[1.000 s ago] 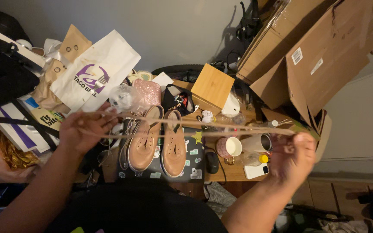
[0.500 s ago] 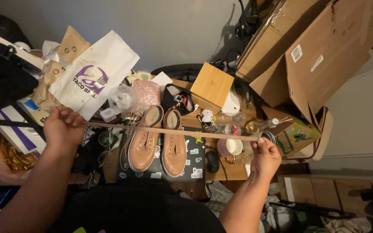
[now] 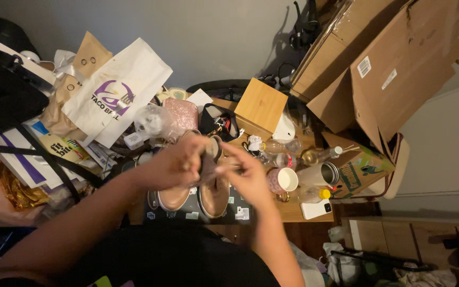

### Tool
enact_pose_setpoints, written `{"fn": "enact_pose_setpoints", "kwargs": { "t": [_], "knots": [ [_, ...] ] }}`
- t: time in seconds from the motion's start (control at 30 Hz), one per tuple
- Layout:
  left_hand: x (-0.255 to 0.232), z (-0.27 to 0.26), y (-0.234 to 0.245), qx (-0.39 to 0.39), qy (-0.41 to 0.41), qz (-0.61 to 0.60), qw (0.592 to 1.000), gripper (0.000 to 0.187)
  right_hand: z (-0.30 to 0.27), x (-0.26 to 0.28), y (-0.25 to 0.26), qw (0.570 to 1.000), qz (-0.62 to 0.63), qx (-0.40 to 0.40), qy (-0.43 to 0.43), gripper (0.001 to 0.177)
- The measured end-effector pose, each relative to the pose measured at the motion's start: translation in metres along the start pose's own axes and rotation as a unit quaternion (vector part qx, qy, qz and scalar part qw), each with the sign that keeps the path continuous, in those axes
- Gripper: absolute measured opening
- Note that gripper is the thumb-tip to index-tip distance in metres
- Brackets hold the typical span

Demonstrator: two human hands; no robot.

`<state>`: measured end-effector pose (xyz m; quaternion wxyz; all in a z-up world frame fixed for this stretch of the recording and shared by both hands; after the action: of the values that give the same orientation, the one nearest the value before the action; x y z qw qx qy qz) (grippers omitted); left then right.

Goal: The person removes the laces from a pair of tan shoes and then re-laces them one at a time, threading the laces through the eyelets and tying a knot. The shoes remain on a cluttered table throughout the process.

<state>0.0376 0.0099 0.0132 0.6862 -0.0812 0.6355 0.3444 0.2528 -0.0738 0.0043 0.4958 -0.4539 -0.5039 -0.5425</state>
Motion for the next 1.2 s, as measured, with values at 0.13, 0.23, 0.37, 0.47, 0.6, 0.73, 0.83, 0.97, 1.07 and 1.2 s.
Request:
{"fn": "enact_pose_setpoints", "kwargs": {
  "t": [0.13,0.23,0.37,0.47,0.6,0.73,0.83,0.97,1.07,1.2],
  "knots": [
    [-0.008,0.007,-0.015,0.047,0.008,0.053,0.997,0.068,0.009,-0.011,-0.027,0.992,0.107,0.035,-0.051,0.019],
    [-0.001,0.006,-0.019,0.058,0.025,0.03,0.998,0.068,0.011,-0.025,-0.027,0.986,0.139,0.023,-0.086,0.013],
    [0.014,0.005,-0.025,-0.08,-0.131,0.085,0.984,0.071,0.011,-0.043,-0.03,0.971,0.214,0.005,-0.106,0.011],
    [0.042,0.006,-0.039,-0.109,-0.135,-0.095,0.98,0.06,0.014,-0.046,-0.022,0.968,0.241,-0.032,-0.056,0.007],
    [0.101,-0.004,-0.054,0.023,0.098,-0.181,0.978,0.034,0.016,-0.049,0.012,0.968,0.208,-0.125,-0.058,0.007],
    [0.145,-0.036,-0.056,0.046,0.121,-0.137,0.982,0.023,0.014,-0.055,0.055,0.948,0.267,-0.169,-0.031,0.002],
    [0.17,-0.066,-0.066,0.052,0.22,-0.211,0.951,0.026,0.008,-0.067,0.075,0.94,0.276,-0.199,-0.035,0.006],
    [0.193,-0.089,-0.064,0.055,0.318,-0.126,0.938,0.033,0.004,-0.084,0.091,0.934,0.288,-0.208,-0.044,0.007],
    [0.196,-0.097,-0.059,0.044,0.263,-0.149,0.952,0.034,0.003,-0.096,0.098,0.935,0.286,-0.204,-0.053,0.009],
    [0.193,-0.099,-0.047,0.03,0.204,0.012,0.978,0.04,0.003,-0.114,0.1,0.929,0.293,-0.214,-0.074,0.007]
  ]
}}
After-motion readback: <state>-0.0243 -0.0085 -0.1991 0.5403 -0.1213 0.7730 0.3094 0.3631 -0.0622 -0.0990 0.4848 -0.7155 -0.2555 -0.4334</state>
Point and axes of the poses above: each hand's wrist, its own z-axis towards the middle knuckle, its own y-axis out of the back of the hand, x = y × z, the point moved 3 cm from there along z, towards the middle knuckle, and after that the axes turned 6 degrees about z, right-handed, at the moved point
